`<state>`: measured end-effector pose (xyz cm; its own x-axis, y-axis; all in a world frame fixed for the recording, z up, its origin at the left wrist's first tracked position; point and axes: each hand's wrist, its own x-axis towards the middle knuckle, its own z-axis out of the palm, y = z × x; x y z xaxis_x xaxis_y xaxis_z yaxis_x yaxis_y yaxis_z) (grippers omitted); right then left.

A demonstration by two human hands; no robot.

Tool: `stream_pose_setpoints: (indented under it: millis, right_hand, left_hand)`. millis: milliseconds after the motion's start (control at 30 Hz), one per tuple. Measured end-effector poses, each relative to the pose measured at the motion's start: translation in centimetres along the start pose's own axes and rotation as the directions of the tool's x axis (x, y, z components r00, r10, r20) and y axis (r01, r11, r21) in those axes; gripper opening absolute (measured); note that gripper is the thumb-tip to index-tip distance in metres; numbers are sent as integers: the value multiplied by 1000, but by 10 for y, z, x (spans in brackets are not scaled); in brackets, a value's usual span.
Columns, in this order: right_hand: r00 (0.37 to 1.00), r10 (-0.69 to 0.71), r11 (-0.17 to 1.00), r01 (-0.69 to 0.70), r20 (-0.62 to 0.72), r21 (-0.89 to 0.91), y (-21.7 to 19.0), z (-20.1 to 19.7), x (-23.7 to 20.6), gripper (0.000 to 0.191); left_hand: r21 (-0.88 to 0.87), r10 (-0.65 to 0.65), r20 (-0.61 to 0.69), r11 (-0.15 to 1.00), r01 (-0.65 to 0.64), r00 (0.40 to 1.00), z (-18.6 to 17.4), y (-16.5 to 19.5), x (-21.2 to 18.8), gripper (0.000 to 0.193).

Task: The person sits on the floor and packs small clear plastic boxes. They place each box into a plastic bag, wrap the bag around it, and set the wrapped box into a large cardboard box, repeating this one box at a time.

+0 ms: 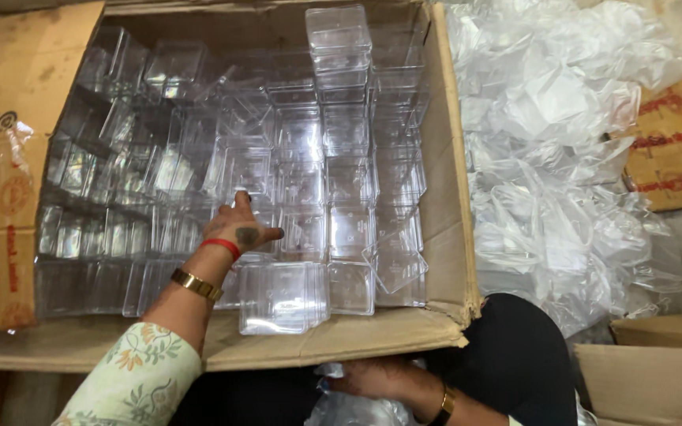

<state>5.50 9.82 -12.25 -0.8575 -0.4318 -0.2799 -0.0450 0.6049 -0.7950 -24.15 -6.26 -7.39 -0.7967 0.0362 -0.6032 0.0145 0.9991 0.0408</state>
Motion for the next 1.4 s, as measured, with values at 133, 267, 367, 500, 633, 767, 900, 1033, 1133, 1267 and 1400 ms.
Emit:
stream_pose_setpoints:
  millis: [133,267,367,500,633,767,900,1033,1133,1267,1400]
  right_hand:
    - [997,-60,998,59,-45,-23,8,3,1,59]
    - [985,-153,987,149,-75,-60,21,9,6,62]
    - [995,-98,993,98,0,-72,30,16,11,54]
    - [998,-48,996,51,35,-77,39,23,16,56]
    - [998,-37,997,41,59,-71,40,24,19,54]
    - [999,-22,996,24,29,-83,35,18,15,54]
    - [967,-175,971,201,-187,131,22,3,0,48]
    - [973,-33,804,161,-226,573,-8,-18,-15,35]
    - [941,-32,686,265,-336,678,-35,-35,-30,30]
    - [891,-156,540,438,-426,718,-65,-41,-58,29]
    - [710,-312,805,551,-631,222,-80,-41,-75,24]
  left_hand:
    - [-106,186,-13,977,-187,982,-25,-8,-5,114]
    - [-397,148,-70,903,-164,987,-68,-29,-55,106]
    - [-652,167,-276,690,-312,946,-78,-51,-117,104]
    - [-546,339,-281,713,-440,898,-44,-42,-167,106]
    - [-226,418,-297,843,-489,859,-7,-25,-172,99]
    - [-391,312,-326,815,-427,893,6,-34,-169,107]
    - [-484,272,-464,719,-499,843,19,-44,-176,100]
    - [-556,207,-645,533,-638,736,30,-57,-205,84]
    - [-645,126,-697,319,-695,705,49,-59,-244,66]
    - [-807,410,-566,-99,-582,715,90,-35,-283,59]
    - [-861,489,-494,-158,-484,719,117,-27,-289,48]
